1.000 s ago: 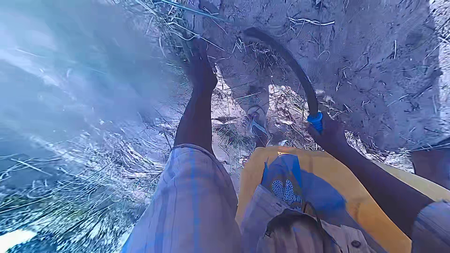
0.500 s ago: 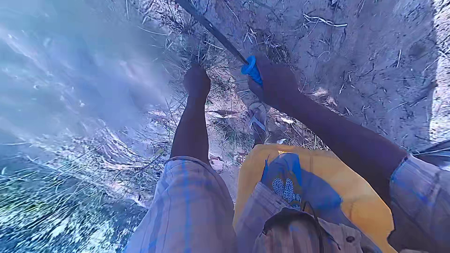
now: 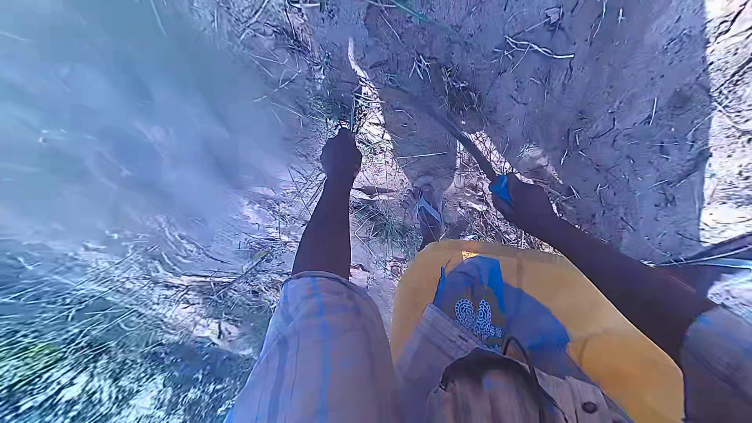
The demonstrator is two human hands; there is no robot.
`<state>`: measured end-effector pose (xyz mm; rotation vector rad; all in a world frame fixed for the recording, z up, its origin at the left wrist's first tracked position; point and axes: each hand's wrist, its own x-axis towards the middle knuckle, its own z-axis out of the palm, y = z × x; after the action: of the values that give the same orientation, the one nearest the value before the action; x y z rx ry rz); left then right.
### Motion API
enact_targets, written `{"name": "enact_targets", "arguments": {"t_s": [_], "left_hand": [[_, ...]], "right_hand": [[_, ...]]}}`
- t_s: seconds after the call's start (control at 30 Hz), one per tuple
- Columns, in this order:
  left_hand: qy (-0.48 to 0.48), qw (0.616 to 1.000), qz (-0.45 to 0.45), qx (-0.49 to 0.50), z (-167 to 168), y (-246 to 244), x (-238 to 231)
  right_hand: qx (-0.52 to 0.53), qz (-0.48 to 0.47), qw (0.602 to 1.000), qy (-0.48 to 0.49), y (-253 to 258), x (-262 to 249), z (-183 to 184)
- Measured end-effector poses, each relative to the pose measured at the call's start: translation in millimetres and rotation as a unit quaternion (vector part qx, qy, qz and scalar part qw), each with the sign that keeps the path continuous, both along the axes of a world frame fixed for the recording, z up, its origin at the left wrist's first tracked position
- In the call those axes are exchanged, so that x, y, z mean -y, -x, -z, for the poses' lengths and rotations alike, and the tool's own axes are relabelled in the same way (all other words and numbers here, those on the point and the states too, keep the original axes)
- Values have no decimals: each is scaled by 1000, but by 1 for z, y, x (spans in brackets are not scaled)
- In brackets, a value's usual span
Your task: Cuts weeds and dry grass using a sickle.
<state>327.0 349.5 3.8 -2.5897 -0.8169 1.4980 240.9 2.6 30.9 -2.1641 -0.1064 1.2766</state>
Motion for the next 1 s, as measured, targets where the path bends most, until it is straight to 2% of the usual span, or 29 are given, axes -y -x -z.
{"name": "enact_targets", "arguments": {"t_s": [0.03, 0.1, 0.17, 0.2, 0.3, 0.4, 0.47, 0.6, 0.7, 0.8, 0.9, 1.0], "left_hand": [[3, 1000, 1, 1, 1, -1, -2], [8, 1000, 2, -3, 0, 0, -5], [11, 1000, 8, 0, 2, 0, -7], [15, 1000, 14, 0, 2, 1, -8], [33, 999, 26, 1, 1, 1, -1], [57, 998, 0, 21, 3, 15, 16], [71, 996, -25, 48, 3, 13, 19], [76, 996, -23, 35, -1, 7, 7], [70, 996, -9, 47, -6, -7, -3], [67, 997, 7, 39, -5, -13, -9], [70, 997, 18, 21, -4, -9, -3], [69, 996, 16, 57, -19, 18, -12]], "right_hand": [[32, 10, 999, -40, -33, -26, 0], [24, 4, 996, -84, -85, -78, -2], [-11, -19, 997, -79, -97, -109, 12], [-38, -35, 997, -55, -85, -111, 26], [-126, -42, 991, 11, -33, -86, 53], [-147, -28, 988, 24, -23, -74, 33], [-141, -34, 989, 35, -36, -77, 18], [-133, -51, 989, 41, -54, -90, 0], [-149, -72, 985, 41, -78, -112, 3], [-170, -73, 982, 39, -74, -114, 12], [-182, -64, 980, 44, -61, -88, -6], [-201, -91, 970, 97, -16, -20, -35]]}}
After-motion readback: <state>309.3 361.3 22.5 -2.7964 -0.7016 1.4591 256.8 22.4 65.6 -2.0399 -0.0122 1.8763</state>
